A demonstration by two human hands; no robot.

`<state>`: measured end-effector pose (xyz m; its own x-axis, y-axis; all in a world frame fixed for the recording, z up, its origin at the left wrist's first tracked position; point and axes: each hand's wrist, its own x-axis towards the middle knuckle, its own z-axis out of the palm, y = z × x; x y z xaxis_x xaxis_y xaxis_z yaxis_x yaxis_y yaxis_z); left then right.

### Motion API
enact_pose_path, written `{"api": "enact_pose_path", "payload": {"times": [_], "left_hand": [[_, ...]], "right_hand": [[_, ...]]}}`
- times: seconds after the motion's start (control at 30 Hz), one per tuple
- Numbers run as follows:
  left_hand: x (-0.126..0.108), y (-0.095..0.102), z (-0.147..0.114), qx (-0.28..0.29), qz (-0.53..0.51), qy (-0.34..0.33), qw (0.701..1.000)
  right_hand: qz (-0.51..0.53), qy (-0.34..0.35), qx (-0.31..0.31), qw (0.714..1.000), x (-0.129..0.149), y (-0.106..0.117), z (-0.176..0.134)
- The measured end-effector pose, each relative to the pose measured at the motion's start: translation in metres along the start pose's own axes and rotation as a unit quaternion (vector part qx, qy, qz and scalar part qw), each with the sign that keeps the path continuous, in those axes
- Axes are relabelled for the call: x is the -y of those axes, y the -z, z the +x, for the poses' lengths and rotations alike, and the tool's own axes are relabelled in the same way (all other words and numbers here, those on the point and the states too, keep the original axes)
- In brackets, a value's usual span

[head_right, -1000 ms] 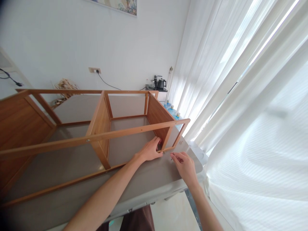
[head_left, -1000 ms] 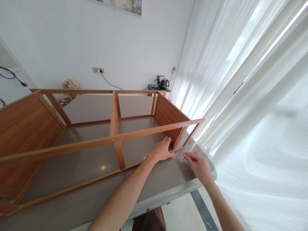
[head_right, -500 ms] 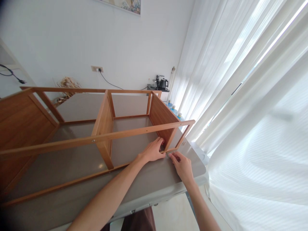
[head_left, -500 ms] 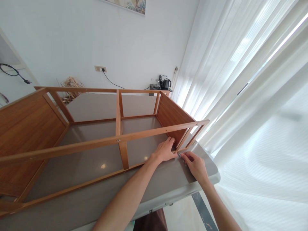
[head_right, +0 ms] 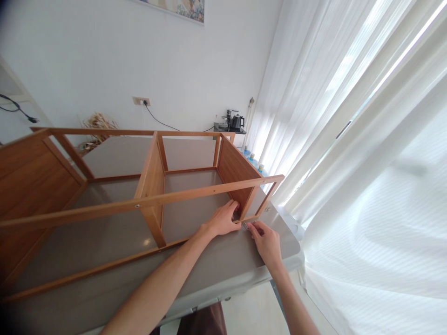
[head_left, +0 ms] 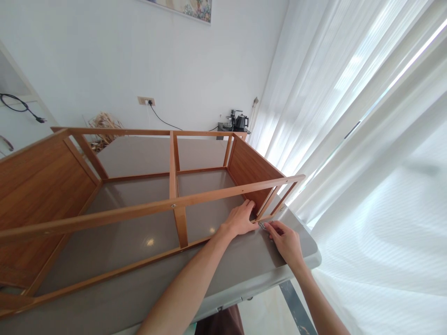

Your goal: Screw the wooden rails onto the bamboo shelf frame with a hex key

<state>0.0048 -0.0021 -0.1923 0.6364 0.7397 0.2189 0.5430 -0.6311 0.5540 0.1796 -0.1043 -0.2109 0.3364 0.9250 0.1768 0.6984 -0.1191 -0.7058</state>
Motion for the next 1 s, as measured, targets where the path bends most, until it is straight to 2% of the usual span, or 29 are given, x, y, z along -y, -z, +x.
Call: {"api": "enact_pose_path", "payload": {"times": [0.43, 0.8, 0.9, 1.0], "left_hand": [[-0.002, 0.001, 0.0, -0.001, 0.01, 0.005, 1.0], [-0.001, 0.001, 0.0, 0.001, 0.007, 0.005, 1.0], [-0.001, 0.001, 0.0, 0.0, 0.003, -0.001, 1.0], [0.0, 0.0, 0.0, -0.002, -0.002, -0.006, 1.0]], "right_hand": [[0.0, 0.024, -0.013, 1.0, 0.007, -0.004, -0.009], [-0.018, -0.01, -0.028, 0.999, 0.004, 0.0, -0.006], [-0.028, 0.038, -0.028, 0.998, 0.002, -0.005, -0.008], [-0.067, 0.132, -0.031, 0.988, 0.001, -0.01, -0.011]]}}
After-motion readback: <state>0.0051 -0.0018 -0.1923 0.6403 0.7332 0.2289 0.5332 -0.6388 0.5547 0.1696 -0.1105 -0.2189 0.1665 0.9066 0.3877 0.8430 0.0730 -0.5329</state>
